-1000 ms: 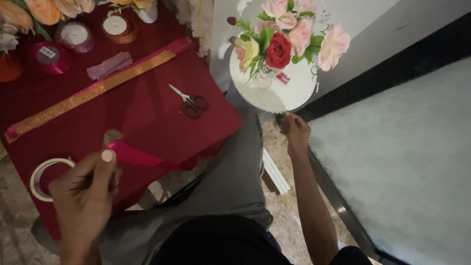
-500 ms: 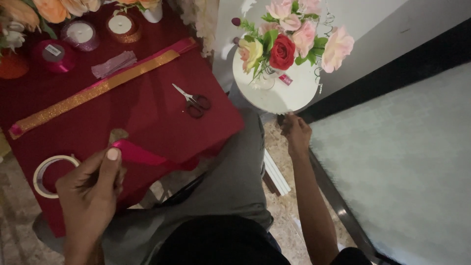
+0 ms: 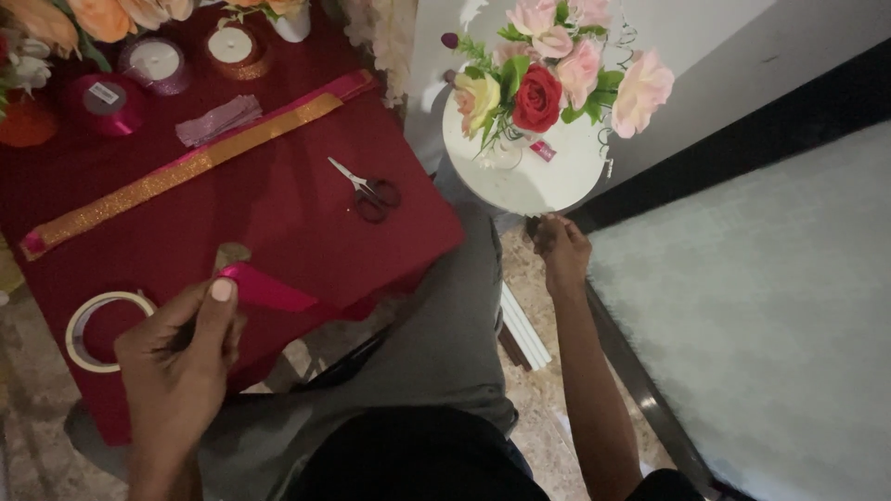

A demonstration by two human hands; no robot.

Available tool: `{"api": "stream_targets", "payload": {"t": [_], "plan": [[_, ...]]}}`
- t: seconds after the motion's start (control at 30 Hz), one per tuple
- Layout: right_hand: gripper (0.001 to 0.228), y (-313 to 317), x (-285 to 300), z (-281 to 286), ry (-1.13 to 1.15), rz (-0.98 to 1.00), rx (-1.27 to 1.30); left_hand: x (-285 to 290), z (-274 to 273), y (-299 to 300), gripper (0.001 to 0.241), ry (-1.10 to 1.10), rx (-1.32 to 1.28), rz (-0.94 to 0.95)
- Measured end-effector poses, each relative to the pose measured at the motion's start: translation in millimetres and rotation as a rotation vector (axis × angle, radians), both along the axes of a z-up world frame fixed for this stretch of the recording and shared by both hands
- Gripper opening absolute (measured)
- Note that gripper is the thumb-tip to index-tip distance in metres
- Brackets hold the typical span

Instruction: The person wraps a pink ribbon around a wooden stick, securing it with tape. They then use scissors to trim the excess ribbon and continue wrapping the stick.

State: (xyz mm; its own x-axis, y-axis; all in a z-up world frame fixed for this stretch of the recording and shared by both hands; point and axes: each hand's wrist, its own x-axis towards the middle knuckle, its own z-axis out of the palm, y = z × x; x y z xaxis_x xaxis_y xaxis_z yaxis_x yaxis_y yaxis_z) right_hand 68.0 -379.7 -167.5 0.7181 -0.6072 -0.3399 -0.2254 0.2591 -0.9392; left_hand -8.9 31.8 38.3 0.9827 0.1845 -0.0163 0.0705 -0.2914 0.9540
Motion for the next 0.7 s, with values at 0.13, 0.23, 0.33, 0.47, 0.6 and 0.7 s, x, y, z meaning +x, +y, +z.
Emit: {"api": "stream_targets", "payload": {"t": [0.13, 0.23, 0.33, 0.47, 0.6, 0.7], "plan": [[0.009, -2.3, -2.0, -3.2, -0.01, 0.06, -0.055, 0.1, -3.9, 0.7, 0.025, 0.037, -0.001, 0.041], [0.014, 3.1, -0.1, 3.6, 0.041, 0.006, -0.078, -2.0, -3.8, 2.5, 0.031, 0.021, 0.009, 0.035], [0.012, -1.3, 4.4, -7.8, 0.108, -0.019, -0.153, 0.7, -9.3, 3.9, 0.046, -0.055, -0.006, -0.025], [0.006, -31.2, 12.5, -58.9, -0.052, 0.007, -0.246, 2.7, -16.5, 2.8, 0.021, 0.011, 0.06, 0.097], [0.011, -54.3, 23.9, -103.2, -0.195, 0.106, -0.575, 11.3, 6.6, -9.0, 0.021, -0.097, 0.043, 0.101], [0.015, -77.2, 26.8, -131.6, -0.395, 0.055, -1.121, 9.5, 8.4, -10.5, 0.013, -0.197, -0.006, 0.044]]}}
